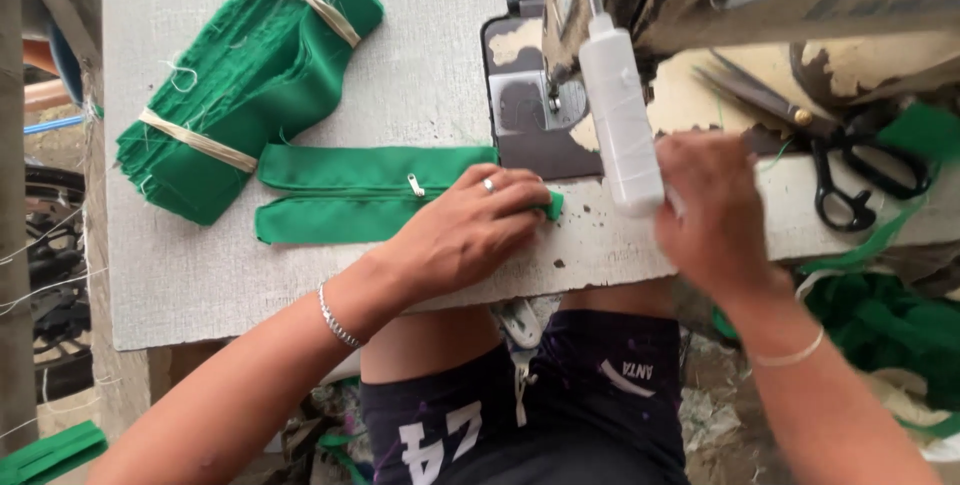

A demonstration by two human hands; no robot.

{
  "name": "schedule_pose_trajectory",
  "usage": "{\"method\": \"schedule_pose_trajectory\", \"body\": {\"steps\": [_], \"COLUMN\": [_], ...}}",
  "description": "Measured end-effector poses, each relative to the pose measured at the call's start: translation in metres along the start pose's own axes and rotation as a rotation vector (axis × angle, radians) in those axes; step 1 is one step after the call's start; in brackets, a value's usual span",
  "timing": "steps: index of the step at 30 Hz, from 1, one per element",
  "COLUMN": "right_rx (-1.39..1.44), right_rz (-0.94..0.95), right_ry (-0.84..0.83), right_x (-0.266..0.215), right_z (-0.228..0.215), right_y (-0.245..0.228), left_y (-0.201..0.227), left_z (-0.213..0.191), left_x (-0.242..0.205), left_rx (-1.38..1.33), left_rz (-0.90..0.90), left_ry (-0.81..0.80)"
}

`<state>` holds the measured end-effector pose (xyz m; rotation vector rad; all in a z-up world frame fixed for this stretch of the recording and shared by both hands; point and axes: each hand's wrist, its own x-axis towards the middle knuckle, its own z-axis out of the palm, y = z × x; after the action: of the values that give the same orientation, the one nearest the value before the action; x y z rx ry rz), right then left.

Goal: Manually assembling zipper sliders onto green zipper tape at a sewing workstation.

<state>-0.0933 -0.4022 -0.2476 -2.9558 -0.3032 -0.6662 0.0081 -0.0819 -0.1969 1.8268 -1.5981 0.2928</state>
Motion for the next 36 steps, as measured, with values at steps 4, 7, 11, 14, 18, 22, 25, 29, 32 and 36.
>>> {"method": "schedule_pose_trajectory", "body": {"steps": [4, 7, 11, 14, 18, 22, 25, 29, 32, 36], "right_rx": [-0.122, -0.164, 0.107, 0.371, 0.402, 0.507, 0.565, 0.477, 0.581, 0.846], "right_rz": [0.070, 0.001, 0.103, 0.187, 0.191, 0.205, 0.175, 0.058, 0.116, 0.227], "right_ry": [-0.065, -0.101, -0.204, -0.199, -0.200, -0.156, -0.045, -0.015, -0.020, -0.119], "right_x": [0.029, 0.034, 0.037, 0.038, 0.032, 0.029, 0.036, 0.044, 0.049, 0.050], "right_z": [-0.020, -0.023, -0.052, -0.069, -0.070, -0.057, -0.051, -0.035, -0.022, -0.020], "right_y": [-0.020, -0.021, -0.043, -0.071, -0.079, -0.084, -0.088, -0.103, -0.102, -0.097], "left_y": [-0.009, -0.008, -0.009, -0.014, 0.001, -0.014, -0.024, -0.024, -0.031, -0.003], "left_z": [0.013, 0.012, 0.009, 0.016, -0.010, 0.010, 0.012, 0.018, 0.029, -0.010], "left_x": [0.006, 0.009, 0.011, -0.001, 0.027, 0.004, 0.002, 0.005, -0.013, 0.025], "left_rx": [-0.043, -0.049, -0.039, -0.098, -0.333, -0.314, -0.304, -0.388, -0.285, -0.460], "left_rz": [-0.025, -0.068, -0.101, -0.112, -0.256, -0.277, -0.197, -0.208, -0.245, -0.391], "left_ry": [0.051, 0.029, 0.036, 0.037, -0.083, -0.122, -0.115, -0.018, 0.075, -0.003]}}
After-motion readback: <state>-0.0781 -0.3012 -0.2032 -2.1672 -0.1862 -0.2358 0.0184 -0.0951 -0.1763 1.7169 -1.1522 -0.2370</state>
